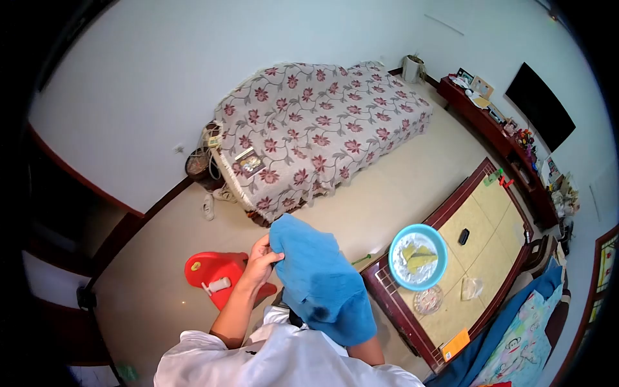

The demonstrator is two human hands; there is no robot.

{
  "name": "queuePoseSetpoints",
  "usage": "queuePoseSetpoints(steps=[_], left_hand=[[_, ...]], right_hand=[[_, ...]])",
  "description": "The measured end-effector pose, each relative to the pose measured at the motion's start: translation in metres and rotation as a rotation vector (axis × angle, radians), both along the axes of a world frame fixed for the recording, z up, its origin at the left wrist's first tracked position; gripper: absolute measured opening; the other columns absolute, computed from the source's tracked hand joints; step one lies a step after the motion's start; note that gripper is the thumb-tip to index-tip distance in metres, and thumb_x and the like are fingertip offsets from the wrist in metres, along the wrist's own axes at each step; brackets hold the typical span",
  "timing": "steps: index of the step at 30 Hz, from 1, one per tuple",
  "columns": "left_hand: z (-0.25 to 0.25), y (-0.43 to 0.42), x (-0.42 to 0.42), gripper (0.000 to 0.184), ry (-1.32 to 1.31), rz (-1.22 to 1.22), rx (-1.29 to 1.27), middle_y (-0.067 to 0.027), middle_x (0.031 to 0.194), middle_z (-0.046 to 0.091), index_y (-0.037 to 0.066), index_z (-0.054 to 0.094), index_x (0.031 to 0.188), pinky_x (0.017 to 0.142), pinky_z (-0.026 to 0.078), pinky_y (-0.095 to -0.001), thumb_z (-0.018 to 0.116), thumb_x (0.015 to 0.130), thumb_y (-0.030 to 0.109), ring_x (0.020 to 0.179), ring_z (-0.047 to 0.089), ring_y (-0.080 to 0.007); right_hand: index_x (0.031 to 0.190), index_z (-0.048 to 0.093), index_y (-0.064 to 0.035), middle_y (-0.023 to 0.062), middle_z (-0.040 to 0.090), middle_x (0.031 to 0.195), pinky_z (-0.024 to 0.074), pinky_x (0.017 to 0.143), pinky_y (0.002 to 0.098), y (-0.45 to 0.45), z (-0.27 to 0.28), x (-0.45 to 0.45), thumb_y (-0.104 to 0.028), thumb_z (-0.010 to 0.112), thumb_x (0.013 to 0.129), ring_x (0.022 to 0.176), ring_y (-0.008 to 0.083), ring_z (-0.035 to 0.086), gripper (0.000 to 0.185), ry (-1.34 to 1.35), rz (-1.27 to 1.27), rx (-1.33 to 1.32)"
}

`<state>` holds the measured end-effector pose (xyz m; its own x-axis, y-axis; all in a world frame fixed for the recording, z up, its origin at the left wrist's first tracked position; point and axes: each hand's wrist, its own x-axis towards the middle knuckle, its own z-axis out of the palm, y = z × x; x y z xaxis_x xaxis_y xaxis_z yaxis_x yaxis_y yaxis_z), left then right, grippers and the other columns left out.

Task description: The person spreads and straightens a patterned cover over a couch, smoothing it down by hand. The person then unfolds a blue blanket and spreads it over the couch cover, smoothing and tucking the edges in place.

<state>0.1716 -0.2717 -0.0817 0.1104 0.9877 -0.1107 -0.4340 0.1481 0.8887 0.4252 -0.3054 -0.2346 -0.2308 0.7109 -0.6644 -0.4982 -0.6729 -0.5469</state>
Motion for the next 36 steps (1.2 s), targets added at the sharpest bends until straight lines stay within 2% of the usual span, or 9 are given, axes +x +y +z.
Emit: queuePoseSetpoints(steps=[5,12,22,23,24,25,27,32,36], left_hand=[[-0.024,0.152,0.013,0.037,-0.032,-0.033,0.037,-0.0041,0.107,0.068,0.001,0.063,0.116,0.092,0.047,-0.0270,0.060,0.080,-0.003,0.100,0.062,-0.0127],[0.002,0.374,0.044,0.041,-0.101,-0.121,0.070,-0.0029,0.104,0.067,0.001,0.061,0.118,0.090,0.047,-0.0279,0.057,0.078,-0.004,0.098,0.062,-0.0127],[0.054,0.642,0.105,0.053,-0.013,0.297,0.286,-0.0082,0.118,0.063,-0.001,0.054,0.131,0.098,0.047,-0.0331,0.054,0.078,-0.002,0.108,0.059,-0.0191],[0.064,0.669,0.110,0.053,0.017,0.391,0.316,-0.0088,0.118,0.064,-0.001,0.054,0.131,0.098,0.047,-0.0336,0.054,0.078,-0.001,0.107,0.060,-0.0194],[0.077,0.693,0.113,0.053,0.054,0.483,0.341,-0.0094,0.118,0.064,-0.001,0.054,0.131,0.099,0.047,-0.0342,0.054,0.079,-0.001,0.107,0.060,-0.0196],[0.091,0.715,0.113,0.053,0.095,0.529,0.412,-0.0109,0.121,0.063,-0.001,0.052,0.133,0.100,0.046,-0.0359,0.053,0.079,0.000,0.109,0.059,-0.0206],[0.122,0.755,0.114,0.053,0.143,0.672,0.512,-0.0136,0.128,0.058,0.000,0.048,0.137,0.104,0.044,-0.0384,0.052,0.084,0.005,0.116,0.056,-0.0235],[0.171,0.812,0.135,0.050,0.164,1.012,0.609,-0.0171,0.137,0.050,0.001,0.039,0.143,0.109,0.039,-0.0400,0.051,0.097,0.015,0.124,0.051,-0.0260],[0.110,0.842,0.150,0.054,0.524,1.168,0.411,-0.0197,0.142,0.046,0.000,0.032,0.149,0.111,0.036,-0.0397,0.050,0.102,0.021,0.128,0.048,-0.0272]], right_hand=[[0.140,0.051,-0.0031,0.0122,0.058,0.136,0.0465,0.104,0.0382,0.143,0.004,0.018,-0.042,0.053,0.100,0.120,0.0217,0.058,0.056,-0.066,-0.041,0.011],[0.139,0.052,-0.0023,0.0119,0.060,0.134,0.0472,0.103,0.0364,0.303,0.049,0.058,-0.039,0.053,0.101,0.118,0.0206,0.060,0.053,-0.171,-0.122,0.052],[0.137,0.054,-0.0011,0.0114,0.061,0.133,0.0481,0.102,0.0339,0.553,0.081,0.163,-0.035,0.053,0.102,0.116,0.0191,0.061,0.049,-0.278,-0.143,0.184],[0.135,0.056,0.0019,0.0118,0.063,0.129,0.0500,0.099,0.0321,0.591,0.097,0.178,-0.027,0.053,0.103,0.113,0.0175,0.063,0.043,-0.268,-0.166,0.120],[0.116,0.065,-0.0002,0.0089,0.070,0.106,0.0528,0.086,0.0314,0.631,0.084,0.203,-0.016,0.057,0.096,0.094,0.0168,0.066,0.027,-0.238,-0.145,0.177],[0.093,0.065,-0.0033,0.0009,0.063,0.082,0.0475,0.069,0.0266,0.671,0.064,0.234,-0.006,0.055,0.086,0.074,0.0123,0.059,0.013,-0.216,-0.076,0.294],[0.081,0.058,-0.0059,-0.0052,0.052,0.072,0.0388,0.061,0.0235,0.748,0.118,0.253,-0.003,0.051,0.079,0.066,0.0078,0.049,0.008,-0.323,-0.141,0.369],[0.100,0.064,0.0004,-0.0033,0.061,0.085,0.0408,0.067,0.0205,0.897,0.214,0.292,-0.003,0.055,0.082,0.074,0.0051,0.051,0.021,-0.363,-0.178,0.911],[0.110,0.064,0.0015,0.0000,0.064,0.094,0.0465,0.075,0.0225,0.989,0.206,0.311,0.000,0.062,0.082,0.083,0.0078,0.056,0.028,-0.451,-0.142,1.002]])
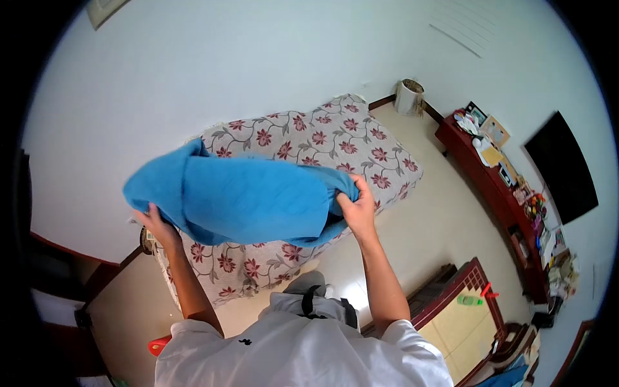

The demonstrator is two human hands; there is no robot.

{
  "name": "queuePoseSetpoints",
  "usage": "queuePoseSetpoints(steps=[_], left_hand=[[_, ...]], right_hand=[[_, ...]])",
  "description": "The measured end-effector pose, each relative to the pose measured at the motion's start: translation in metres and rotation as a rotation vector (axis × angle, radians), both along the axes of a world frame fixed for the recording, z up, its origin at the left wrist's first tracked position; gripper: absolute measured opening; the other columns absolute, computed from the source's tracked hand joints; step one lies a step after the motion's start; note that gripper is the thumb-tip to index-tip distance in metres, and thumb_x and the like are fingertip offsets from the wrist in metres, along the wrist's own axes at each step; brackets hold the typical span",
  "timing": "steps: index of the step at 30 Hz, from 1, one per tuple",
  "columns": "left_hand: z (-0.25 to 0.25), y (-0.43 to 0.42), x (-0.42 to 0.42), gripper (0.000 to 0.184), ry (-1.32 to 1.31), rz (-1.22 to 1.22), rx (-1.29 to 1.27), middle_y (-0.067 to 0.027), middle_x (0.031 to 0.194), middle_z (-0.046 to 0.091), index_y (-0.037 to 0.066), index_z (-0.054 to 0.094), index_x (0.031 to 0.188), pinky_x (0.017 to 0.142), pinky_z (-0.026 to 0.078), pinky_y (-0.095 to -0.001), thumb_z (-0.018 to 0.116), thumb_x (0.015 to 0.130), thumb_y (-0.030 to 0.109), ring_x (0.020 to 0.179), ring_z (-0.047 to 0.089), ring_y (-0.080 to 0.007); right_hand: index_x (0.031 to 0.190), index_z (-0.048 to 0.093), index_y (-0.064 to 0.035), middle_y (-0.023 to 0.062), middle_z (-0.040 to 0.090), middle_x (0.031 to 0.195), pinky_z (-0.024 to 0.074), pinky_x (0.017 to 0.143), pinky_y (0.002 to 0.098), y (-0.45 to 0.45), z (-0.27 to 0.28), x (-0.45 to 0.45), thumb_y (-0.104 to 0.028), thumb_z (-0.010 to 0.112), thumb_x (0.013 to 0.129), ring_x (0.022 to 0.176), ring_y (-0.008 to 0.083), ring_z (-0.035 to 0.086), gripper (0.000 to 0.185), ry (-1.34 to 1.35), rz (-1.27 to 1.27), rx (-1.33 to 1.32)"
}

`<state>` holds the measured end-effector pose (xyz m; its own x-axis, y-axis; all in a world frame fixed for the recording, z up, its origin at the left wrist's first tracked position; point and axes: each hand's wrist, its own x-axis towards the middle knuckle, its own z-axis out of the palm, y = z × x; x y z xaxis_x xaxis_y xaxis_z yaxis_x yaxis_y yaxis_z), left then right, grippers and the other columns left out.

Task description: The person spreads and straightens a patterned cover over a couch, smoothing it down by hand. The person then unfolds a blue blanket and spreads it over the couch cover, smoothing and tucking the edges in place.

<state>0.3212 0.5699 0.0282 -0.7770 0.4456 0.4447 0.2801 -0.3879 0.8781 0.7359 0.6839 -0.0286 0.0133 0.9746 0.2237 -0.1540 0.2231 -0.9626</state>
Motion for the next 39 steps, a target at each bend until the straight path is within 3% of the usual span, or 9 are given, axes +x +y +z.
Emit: queuePoseSetpoints(steps=[3,5,9,16,21,24,27,33,39], left_hand=[[-0.144,0.012,-0.011,0.061,0.048,-0.009,-0.534,-0.0213,0.145,0.045,-0.002,0.029,0.151,0.109,0.038,-0.0407,0.055,0.102,0.024,0.130,0.048,-0.0290],[-0.153,0.019,0.040,0.068,0.039,-0.201,-0.993,-0.0212,0.140,0.053,-0.004,0.027,0.153,0.107,0.039,-0.0358,0.057,0.100,0.025,0.124,0.053,-0.0258],[-0.293,0.071,0.065,0.062,-0.041,-0.575,-0.973,-0.0203,0.139,0.054,-0.005,0.044,0.143,0.105,0.042,-0.0377,0.067,0.096,0.028,0.126,0.054,-0.0301],[-0.345,0.235,0.250,0.058,-0.387,-0.835,-0.940,-0.0173,0.126,0.064,-0.001,0.051,0.140,0.094,0.048,-0.0303,0.066,0.097,0.035,0.116,0.060,-0.0206],[-0.297,0.323,0.346,0.085,-1.043,-0.962,-1.219,-0.0152,0.127,0.062,0.005,0.052,0.140,0.097,0.050,-0.0447,0.054,0.089,0.073,0.112,0.062,-0.0259],[-0.273,0.364,0.368,0.105,-1.508,-0.997,-0.981,-0.0211,0.135,0.057,0.008,0.038,0.151,0.106,0.039,-0.0583,0.045,0.081,0.087,0.123,0.057,-0.0356],[-0.241,0.405,0.378,0.095,-1.762,-0.741,-0.788,-0.0205,0.129,0.060,0.002,0.052,0.139,0.103,0.042,-0.0549,0.050,0.085,0.080,0.118,0.059,-0.0356],[-0.353,0.373,0.434,0.065,-1.003,-0.391,-0.936,-0.0162,0.095,0.069,-0.006,0.062,0.117,0.073,0.057,-0.0392,0.049,0.097,0.054,0.085,0.068,-0.0297],[-0.231,0.336,0.544,0.064,-1.141,0.101,-1.084,-0.0173,0.080,0.068,-0.011,0.060,0.108,0.056,0.056,-0.0349,0.045,0.100,0.051,0.058,0.067,-0.0257]], right_hand=[[0.107,0.066,-0.0022,0.0028,0.065,0.093,0.0487,0.078,0.0246,0.058,-0.060,0.018,0.000,0.072,0.078,0.086,0.0100,0.059,0.030,-0.248,-0.001,-0.136],[0.104,0.067,-0.0034,0.0033,0.066,0.090,0.0491,0.077,0.0248,0.087,-0.108,0.032,0.000,0.075,0.076,0.084,0.0103,0.060,0.029,-0.388,0.013,-0.229],[0.098,0.067,-0.0033,0.0030,0.068,0.083,0.0503,0.074,0.0274,0.158,-0.199,0.058,0.003,0.076,0.074,0.079,0.0130,0.062,0.027,-0.458,0.161,-0.424],[0.094,0.064,-0.0047,0.0034,0.061,0.083,0.0479,0.072,0.0258,0.268,-0.214,0.097,0.013,0.060,0.075,0.078,0.0130,0.057,0.026,-0.264,0.144,-0.603],[0.094,0.064,-0.0037,0.0026,0.060,0.088,0.0447,0.079,0.0251,0.329,-0.151,0.094,0.010,0.059,0.075,0.085,0.0128,0.056,0.023,0.014,0.473,-0.598],[0.091,0.063,-0.0043,0.0015,0.059,0.087,0.0444,0.080,0.0260,0.360,-0.114,0.094,0.005,0.059,0.076,0.087,0.0127,0.057,0.018,-0.087,1.007,-0.539],[0.090,0.062,-0.0035,0.0016,0.061,0.089,0.0449,0.080,0.0262,0.375,-0.101,0.099,-0.002,0.064,0.078,0.088,0.0120,0.057,0.012,-0.194,1.483,-0.651],[0.101,0.063,-0.0041,0.0026,0.062,0.097,0.0455,0.083,0.0290,0.411,-0.113,0.143,-0.010,0.068,0.082,0.093,0.0130,0.056,0.020,-0.323,1.947,-0.457],[0.145,0.042,-0.0078,0.0153,0.050,0.138,0.0429,0.100,0.0372,0.464,-0.157,0.231,-0.024,0.083,0.076,0.126,0.0276,0.051,0.082,-0.568,1.886,-0.151]])
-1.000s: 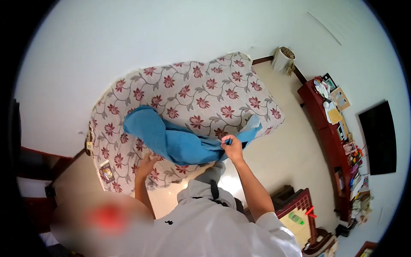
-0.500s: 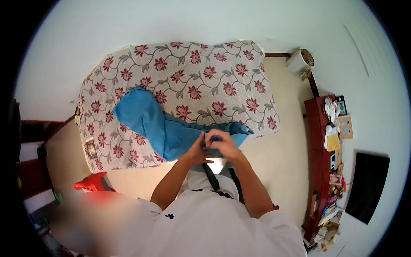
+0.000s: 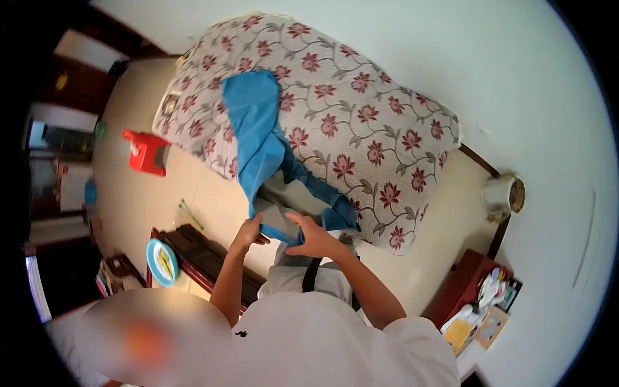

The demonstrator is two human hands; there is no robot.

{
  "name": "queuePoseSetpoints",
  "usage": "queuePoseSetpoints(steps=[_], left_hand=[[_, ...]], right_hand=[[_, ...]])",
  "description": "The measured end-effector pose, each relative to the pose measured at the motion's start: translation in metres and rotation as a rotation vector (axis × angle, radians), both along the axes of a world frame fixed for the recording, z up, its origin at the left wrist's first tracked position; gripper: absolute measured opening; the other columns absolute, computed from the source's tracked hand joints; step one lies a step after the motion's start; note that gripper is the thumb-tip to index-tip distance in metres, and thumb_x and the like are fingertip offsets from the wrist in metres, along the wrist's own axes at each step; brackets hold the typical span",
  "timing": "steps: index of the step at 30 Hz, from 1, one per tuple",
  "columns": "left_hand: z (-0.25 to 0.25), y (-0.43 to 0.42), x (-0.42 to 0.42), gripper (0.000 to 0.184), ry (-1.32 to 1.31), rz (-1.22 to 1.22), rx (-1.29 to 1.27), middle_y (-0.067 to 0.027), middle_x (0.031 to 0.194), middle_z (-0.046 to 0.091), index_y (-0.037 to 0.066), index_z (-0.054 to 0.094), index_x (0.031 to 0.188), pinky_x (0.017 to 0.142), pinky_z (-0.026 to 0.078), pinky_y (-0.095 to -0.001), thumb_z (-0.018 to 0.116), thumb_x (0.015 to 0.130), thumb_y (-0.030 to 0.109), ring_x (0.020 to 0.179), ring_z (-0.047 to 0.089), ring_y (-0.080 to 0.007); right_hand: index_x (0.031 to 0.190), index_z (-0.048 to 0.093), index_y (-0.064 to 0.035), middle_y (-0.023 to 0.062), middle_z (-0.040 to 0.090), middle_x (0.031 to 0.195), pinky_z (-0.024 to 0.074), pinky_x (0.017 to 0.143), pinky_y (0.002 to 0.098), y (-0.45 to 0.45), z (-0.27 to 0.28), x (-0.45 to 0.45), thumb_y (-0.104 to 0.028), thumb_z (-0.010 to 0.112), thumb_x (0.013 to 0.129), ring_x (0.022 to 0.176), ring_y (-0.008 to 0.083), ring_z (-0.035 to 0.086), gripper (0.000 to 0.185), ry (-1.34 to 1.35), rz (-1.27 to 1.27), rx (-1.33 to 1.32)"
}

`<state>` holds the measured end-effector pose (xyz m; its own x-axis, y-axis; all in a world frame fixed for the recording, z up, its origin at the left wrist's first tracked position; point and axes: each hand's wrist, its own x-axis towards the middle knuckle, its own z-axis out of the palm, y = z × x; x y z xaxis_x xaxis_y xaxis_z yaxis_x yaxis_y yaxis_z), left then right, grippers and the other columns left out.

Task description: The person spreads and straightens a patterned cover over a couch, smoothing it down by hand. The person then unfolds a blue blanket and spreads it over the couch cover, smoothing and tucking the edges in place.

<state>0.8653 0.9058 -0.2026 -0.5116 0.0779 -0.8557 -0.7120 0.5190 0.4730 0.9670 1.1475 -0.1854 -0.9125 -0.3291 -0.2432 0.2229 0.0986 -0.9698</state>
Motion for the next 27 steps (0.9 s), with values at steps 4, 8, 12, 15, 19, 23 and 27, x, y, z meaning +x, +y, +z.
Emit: queuePoseSetpoints(steps=[4,8,12,15,19,23,27], left_hand=[[0.013,-0.003,0.072,0.051,0.255,0.360,0.075,-0.0145,0.087,0.068,-0.006,0.061,0.109,0.067,0.056,-0.0350,0.050,0.101,0.043,0.073,0.068,-0.0235],[0.051,0.009,0.132,0.051,0.449,0.716,0.209,-0.0143,0.113,0.066,-0.008,0.058,0.125,0.093,0.051,-0.0362,0.051,0.102,0.037,0.101,0.064,-0.0232],[0.087,-0.003,0.177,0.055,0.554,1.067,0.511,-0.0137,0.135,0.058,-0.005,0.048,0.138,0.107,0.042,-0.0361,0.047,0.106,0.039,0.124,0.055,-0.0240],[0.075,-0.015,0.201,0.060,0.582,1.148,0.781,-0.0118,0.136,0.057,0.002,0.046,0.142,0.108,0.041,-0.0413,0.041,0.106,0.049,0.124,0.056,-0.0257],[0.039,-0.018,0.253,0.063,0.458,1.084,0.862,-0.0079,0.103,0.066,0.008,0.059,0.122,0.090,0.049,-0.0418,0.036,0.101,0.064,0.097,0.065,-0.0230],[0.001,-0.002,0.308,0.085,0.157,0.632,1.079,-0.0120,0.103,0.071,-0.003,0.063,0.118,0.087,0.052,-0.0385,0.023,0.100,0.070,0.100,0.067,-0.0239],[0.020,0.083,0.326,0.100,-0.081,0.435,1.355,-0.0185,0.130,0.061,-0.003,0.048,0.141,0.102,0.047,-0.0454,0.021,0.093,0.080,0.123,0.058,-0.0305]], right_hand=[[0.147,0.039,-0.0064,0.0236,0.049,0.143,0.0414,0.106,0.0473,0.018,-0.009,0.036,-0.033,0.084,0.074,0.132,0.0444,0.045,0.090,-0.031,0.250,0.316],[0.128,0.056,-0.0066,0.0201,0.062,0.122,0.0451,0.098,0.0497,0.006,-0.044,0.060,-0.025,0.076,0.077,0.113,0.0433,0.056,0.058,0.262,0.395,0.556],[0.107,0.064,-0.0082,0.0152,0.067,0.104,0.0480,0.089,0.0478,-0.019,-0.034,0.073,-0.016,0.069,0.077,0.096,0.0382,0.061,0.031,0.704,0.145,0.593],[0.102,0.066,-0.0077,0.0173,0.068,0.085,0.0516,0.078,0.0475,-0.036,-0.034,0.082,-0.019,0.069,0.081,0.083,0.0377,0.066,0.024,0.466,0.198,0.526],[0.102,0.066,-0.0051,0.0146,0.064,0.074,0.0510,0.064,0.0412,-0.053,-0.040,0.105,-0.036,0.067,0.091,0.067,0.0298,0.065,0.032,-0.105,0.178,0.231],[0.098,0.065,-0.0048,0.0024,0.053,0.065,0.0433,0.051,0.0325,-0.069,0.022,0.092,-0.031,0.065,0.095,0.052,0.0166,0.053,0.026,-0.481,-0.254,-0.094],[0.093,0.060,-0.0100,0.0011,0.053,0.069,0.0402,0.050,0.0291,-0.070,0.031,0.072,-0.022,0.061,0.098,0.051,0.0133,0.047,0.013,-0.652,-0.395,-0.459]])
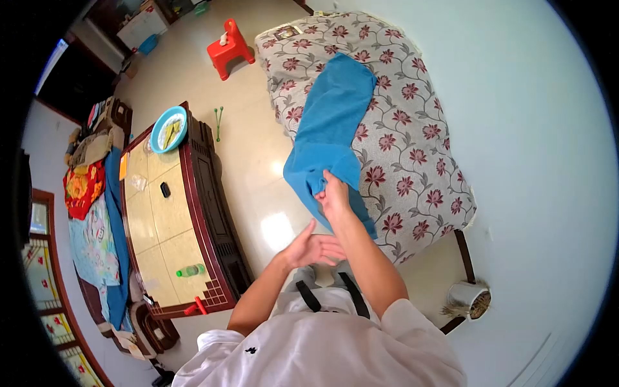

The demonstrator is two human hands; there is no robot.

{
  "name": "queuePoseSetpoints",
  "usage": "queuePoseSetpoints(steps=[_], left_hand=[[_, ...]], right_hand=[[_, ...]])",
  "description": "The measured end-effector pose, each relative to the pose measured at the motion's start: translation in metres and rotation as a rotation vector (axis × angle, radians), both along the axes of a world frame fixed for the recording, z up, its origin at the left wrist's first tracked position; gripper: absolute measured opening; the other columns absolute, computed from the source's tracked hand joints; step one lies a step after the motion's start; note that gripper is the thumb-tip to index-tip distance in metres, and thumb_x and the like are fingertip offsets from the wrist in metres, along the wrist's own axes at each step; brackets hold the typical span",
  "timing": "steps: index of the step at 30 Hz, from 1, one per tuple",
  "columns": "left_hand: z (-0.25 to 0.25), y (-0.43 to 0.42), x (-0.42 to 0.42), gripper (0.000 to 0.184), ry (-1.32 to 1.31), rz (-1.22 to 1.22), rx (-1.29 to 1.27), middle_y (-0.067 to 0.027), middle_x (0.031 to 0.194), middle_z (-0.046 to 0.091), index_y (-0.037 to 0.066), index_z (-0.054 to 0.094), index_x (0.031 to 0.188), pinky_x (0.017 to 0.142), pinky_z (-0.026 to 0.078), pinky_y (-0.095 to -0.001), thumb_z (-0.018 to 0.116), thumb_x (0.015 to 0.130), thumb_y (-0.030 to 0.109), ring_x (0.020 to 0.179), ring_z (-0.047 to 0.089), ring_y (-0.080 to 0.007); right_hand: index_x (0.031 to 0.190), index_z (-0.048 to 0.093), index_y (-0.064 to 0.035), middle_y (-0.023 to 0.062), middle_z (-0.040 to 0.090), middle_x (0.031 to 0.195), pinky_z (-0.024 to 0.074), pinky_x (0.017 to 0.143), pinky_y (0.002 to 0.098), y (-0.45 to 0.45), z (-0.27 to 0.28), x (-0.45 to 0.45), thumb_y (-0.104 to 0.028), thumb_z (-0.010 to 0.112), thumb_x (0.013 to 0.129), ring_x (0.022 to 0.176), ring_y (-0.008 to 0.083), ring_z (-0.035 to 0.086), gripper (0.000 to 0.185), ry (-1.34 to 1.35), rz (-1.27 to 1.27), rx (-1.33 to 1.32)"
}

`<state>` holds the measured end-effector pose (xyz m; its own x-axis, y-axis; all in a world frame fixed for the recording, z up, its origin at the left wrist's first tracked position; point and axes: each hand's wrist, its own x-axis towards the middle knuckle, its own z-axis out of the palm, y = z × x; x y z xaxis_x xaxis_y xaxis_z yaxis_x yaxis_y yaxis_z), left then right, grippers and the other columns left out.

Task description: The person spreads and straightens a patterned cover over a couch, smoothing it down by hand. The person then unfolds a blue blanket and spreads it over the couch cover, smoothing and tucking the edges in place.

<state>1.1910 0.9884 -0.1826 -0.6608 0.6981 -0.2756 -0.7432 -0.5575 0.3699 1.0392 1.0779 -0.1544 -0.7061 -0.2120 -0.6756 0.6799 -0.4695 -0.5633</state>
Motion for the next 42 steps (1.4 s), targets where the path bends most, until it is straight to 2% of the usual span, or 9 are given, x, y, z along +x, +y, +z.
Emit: queuePoseSetpoints(steps=[8,13,16,21,29,32,34,36,42], left_hand=[[0.036,0.087,-0.057,0.116,-0.291,1.023,0.316,-0.0210,0.162,0.023,0.012,0.008,0.160,0.118,0.027,-0.0604,0.035,0.080,0.091,0.149,0.025,-0.0387],[-0.035,0.087,-0.111,0.107,-0.196,1.356,0.631,-0.0260,0.157,0.029,-0.004,0.011,0.154,0.119,0.029,-0.0569,0.050,0.090,0.073,0.145,0.032,-0.0411],[-0.075,0.113,-0.128,0.069,-0.503,1.219,0.561,-0.0245,0.143,0.049,-0.005,0.040,0.141,0.113,0.037,-0.0612,0.054,0.099,0.048,0.135,0.046,-0.0400],[-0.172,0.179,-0.128,0.050,-0.776,0.988,0.215,-0.0236,0.134,0.057,-0.002,0.045,0.138,0.108,0.044,-0.0601,0.062,0.095,0.017,0.123,0.056,-0.0412],[-0.203,0.070,-0.094,0.065,-0.745,1.084,0.122,-0.0193,0.144,0.053,0.004,0.048,0.142,0.105,0.044,-0.0633,0.039,0.104,0.055,0.131,0.051,-0.0404],[-0.132,-0.001,-0.125,0.084,-0.657,1.164,-0.106,-0.0204,0.151,0.045,0.002,0.036,0.150,0.113,0.036,-0.0592,0.018,0.101,0.067,0.139,0.043,-0.0416],[-0.043,-0.047,-0.146,0.078,-0.364,1.441,-0.299,-0.0184,0.147,0.049,-0.001,0.043,0.144,0.114,0.038,-0.0523,0.034,0.102,0.064,0.134,0.048,-0.0365],[0.108,-0.077,-0.131,0.057,-0.108,1.564,-0.660,-0.0135,0.111,0.067,0.002,0.058,0.123,0.089,0.055,-0.0428,0.050,0.101,0.054,0.098,0.067,-0.0266],[0.181,-0.085,-0.026,0.059,0.288,1.746,-0.494,-0.0203,0.125,0.064,-0.007,0.054,0.129,0.101,0.049,-0.0427,0.046,0.105,0.046,0.113,0.064,-0.0314]], right_hand=[[0.092,0.055,-0.0100,-0.0023,0.052,0.068,0.0322,0.047,0.0229,0.083,0.142,0.007,-0.015,0.059,0.100,0.047,0.0073,0.040,0.010,0.115,-0.142,-0.438],[0.091,0.055,-0.0090,-0.0010,0.051,0.066,0.0338,0.046,0.0236,0.210,0.172,0.033,-0.013,0.054,0.101,0.044,0.0082,0.040,0.012,0.206,-0.172,-0.718],[0.092,0.056,-0.0082,-0.0005,0.052,0.067,0.0352,0.047,0.0236,0.264,0.189,0.050,-0.013,0.054,0.101,0.043,0.0090,0.040,0.011,0.202,-0.246,-0.630],[0.098,0.059,-0.0049,0.0022,0.063,0.083,0.0457,0.051,0.0202,0.285,0.243,0.052,-0.011,0.059,0.097,0.056,0.0110,0.055,0.006,0.118,-0.574,-0.101],[0.098,0.059,-0.0054,0.0039,0.064,0.092,0.0469,0.044,0.0196,0.402,0.039,0.034,-0.013,0.065,0.085,0.062,0.0128,0.061,0.017,-0.201,-0.382,-0.026],[0.098,0.059,-0.0061,0.0023,0.064,0.088,0.0441,0.041,0.0186,0.378,-0.002,0.022,-0.013,0.065,0.083,0.057,0.0114,0.058,0.017,-0.231,-0.267,-0.045],[0.101,0.060,-0.0041,0.0052,0.064,0.094,0.0547,0.057,0.0246,0.348,-0.006,0.012,-0.011,0.063,0.085,0.074,0.0155,0.064,0.018,-0.147,-0.216,-0.058],[0.107,0.059,-0.0036,0.0076,0.065,0.103,0.0561,0.076,0.0312,0.303,0.027,-0.005,-0.009,0.060,0.086,0.090,0.0189,0.065,0.022,0.076,-0.204,-0.009],[0.134,0.051,-0.0036,0.0127,0.058,0.132,0.0484,0.103,0.0417,0.259,0.099,-0.012,-0.012,0.061,0.093,0.120,0.0255,0.058,0.043,0.365,-0.122,-0.042]])
